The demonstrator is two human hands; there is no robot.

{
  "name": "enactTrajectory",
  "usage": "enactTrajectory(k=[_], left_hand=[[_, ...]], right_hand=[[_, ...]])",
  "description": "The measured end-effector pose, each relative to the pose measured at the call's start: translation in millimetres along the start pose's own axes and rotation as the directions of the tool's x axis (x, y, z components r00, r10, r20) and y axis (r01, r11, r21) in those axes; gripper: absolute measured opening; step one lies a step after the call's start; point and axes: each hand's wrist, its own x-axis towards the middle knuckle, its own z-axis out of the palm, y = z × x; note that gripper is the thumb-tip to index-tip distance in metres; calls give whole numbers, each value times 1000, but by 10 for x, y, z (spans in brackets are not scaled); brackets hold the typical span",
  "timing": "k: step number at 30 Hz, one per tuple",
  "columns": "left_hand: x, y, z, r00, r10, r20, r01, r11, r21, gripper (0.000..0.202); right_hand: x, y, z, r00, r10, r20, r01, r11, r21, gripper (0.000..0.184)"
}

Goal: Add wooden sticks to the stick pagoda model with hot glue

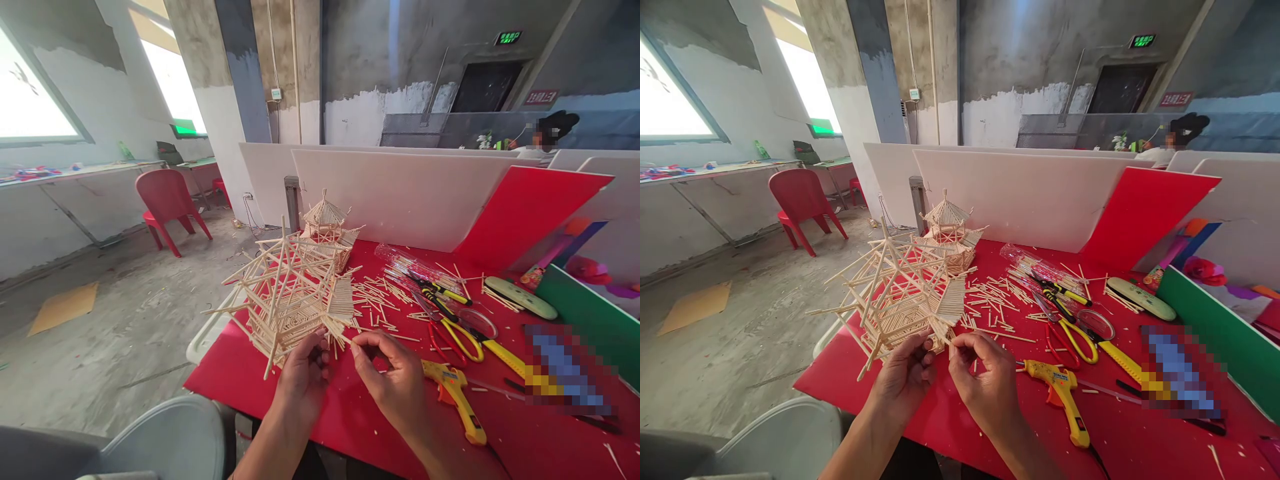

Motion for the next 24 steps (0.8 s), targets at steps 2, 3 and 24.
enactTrajectory(k=[2, 3, 24], left_hand=[[-14, -6, -20, 1000, -1, -12, 1, 1000, 4, 8], [-23, -10, -33, 1000, -1, -16, 1, 1000, 10, 9], [-162, -215, -325, 960, 251, 124, -279, 898, 339, 19]], right_hand=[[-12, 3, -4, 1000, 0, 2, 0, 1000, 2, 6], [-17, 8, -7, 1000, 5, 4, -5, 1000, 4, 6], [-175, 62, -58, 999, 36, 39, -37, 998, 41, 7]])
